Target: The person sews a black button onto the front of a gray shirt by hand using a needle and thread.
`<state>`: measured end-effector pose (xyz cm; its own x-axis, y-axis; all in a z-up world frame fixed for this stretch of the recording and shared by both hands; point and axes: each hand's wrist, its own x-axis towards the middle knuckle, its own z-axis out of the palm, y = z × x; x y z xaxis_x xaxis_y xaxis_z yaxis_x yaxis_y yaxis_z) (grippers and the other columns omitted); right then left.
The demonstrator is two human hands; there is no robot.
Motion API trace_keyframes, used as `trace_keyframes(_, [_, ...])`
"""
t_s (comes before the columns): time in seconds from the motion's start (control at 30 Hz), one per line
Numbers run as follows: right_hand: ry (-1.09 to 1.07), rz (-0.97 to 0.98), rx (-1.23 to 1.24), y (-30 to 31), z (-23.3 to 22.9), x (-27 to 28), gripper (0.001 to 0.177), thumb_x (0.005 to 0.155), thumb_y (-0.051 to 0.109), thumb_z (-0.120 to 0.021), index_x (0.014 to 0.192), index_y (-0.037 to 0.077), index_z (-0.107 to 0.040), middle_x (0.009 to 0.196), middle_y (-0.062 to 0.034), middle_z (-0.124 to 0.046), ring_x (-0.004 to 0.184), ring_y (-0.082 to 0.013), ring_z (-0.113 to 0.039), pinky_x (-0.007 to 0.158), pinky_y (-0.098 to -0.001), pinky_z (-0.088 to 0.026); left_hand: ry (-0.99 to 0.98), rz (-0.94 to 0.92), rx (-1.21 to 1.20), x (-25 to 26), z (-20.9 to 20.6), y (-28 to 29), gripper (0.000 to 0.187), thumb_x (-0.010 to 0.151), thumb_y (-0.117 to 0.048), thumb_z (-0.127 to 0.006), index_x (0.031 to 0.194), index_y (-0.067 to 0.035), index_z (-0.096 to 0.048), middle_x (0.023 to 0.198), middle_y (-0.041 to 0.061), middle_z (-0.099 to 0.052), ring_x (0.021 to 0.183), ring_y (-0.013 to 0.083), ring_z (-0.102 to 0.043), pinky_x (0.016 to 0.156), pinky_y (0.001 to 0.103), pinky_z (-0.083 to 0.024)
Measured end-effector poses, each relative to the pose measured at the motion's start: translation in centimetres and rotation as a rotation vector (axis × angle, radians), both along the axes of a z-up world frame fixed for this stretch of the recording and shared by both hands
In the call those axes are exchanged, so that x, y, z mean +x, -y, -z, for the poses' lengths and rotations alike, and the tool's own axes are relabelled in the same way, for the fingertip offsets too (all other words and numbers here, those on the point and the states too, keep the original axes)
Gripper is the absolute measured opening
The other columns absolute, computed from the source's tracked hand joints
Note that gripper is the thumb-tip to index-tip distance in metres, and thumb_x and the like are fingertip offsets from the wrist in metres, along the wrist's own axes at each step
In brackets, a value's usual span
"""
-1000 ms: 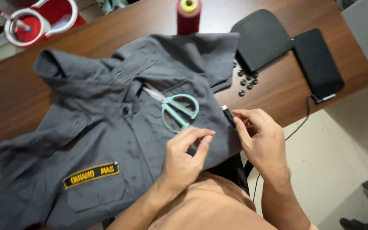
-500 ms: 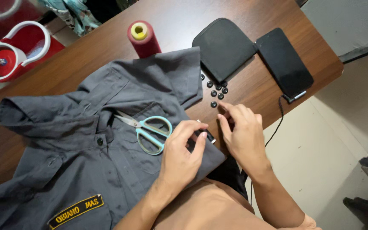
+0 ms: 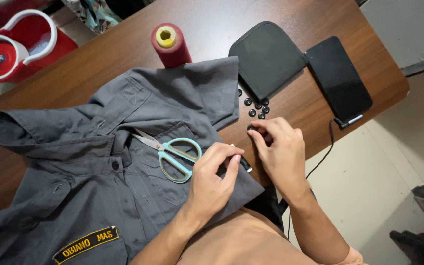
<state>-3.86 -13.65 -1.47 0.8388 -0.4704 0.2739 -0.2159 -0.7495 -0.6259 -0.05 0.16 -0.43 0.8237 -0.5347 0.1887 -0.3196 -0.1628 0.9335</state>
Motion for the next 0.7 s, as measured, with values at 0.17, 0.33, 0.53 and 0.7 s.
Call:
trace_keyframes(0.17, [-0.054, 0.041, 0.397, 0.0, -0.3, -0.5, 0.010, 0.075, 0.008, -0.067, 0.084, 0.004, -0.066, 0.072, -0.0043, -0.065, 0.059, -0.0110, -0.058, 0.056, -0.0222, -0.046, -0.014, -0.045, 0.011, -0.4, -0.3, 0.0, 0.013, 0.081, -0.002, -0.059, 0.093, -0.003, -0.060, 0.085, 0.007, -0.060, 0.067, 0.0140, -0.055, 0.058, 0.022, -0.043])
trace_keyframes(0.33, [-0.034, 0.033, 0.880, -0.7, -0.8, -1.6, 0.009, 0.077, 0.002, -0.063, 0.085, -0.001, -0.066, 0.072, -0.0047, -0.066, 0.063, -0.0061, -0.059, 0.056, -0.0184, -0.047, -0.108, -0.074, -0.043, -0.3, -0.4, 0.0, 0.023, 0.078, -0.005, -0.063, 0.100, -0.001, -0.061, 0.085, 0.006, -0.063, 0.063, 0.0088, -0.053, 0.055, 0.019, -0.042])
trace_keyframes(0.53, [0.034, 0.021, 0.947, -1.6, -0.4, -2.4, 0.009, 0.078, -0.002, -0.061, 0.085, -0.003, -0.066, 0.074, -0.0062, -0.066, 0.065, -0.0075, -0.060, 0.058, -0.0182, -0.048, -0.538, -0.115, -0.132, -0.7, 0.1, -0.6, 0.014, 0.080, -0.009, -0.062, 0.089, 0.001, -0.067, 0.074, 0.003, -0.067, 0.058, 0.0026, -0.052, 0.052, 0.017, -0.042])
trace_keyframes(0.7, [0.162, -0.006, 0.829, -2.8, -0.4, -2.5, 0.002, 0.082, -0.001, -0.061, 0.082, -0.003, -0.061, 0.075, -0.0031, -0.062, 0.066, -0.0058, -0.056, 0.061, -0.0178, -0.046, -0.736, -0.090, -0.273, -0.7, 0.0, -1.8, 0.016, 0.080, -0.010, -0.060, 0.088, 0.002, -0.066, 0.076, 0.006, -0.067, 0.059, 0.0032, -0.054, 0.052, 0.017, -0.043])
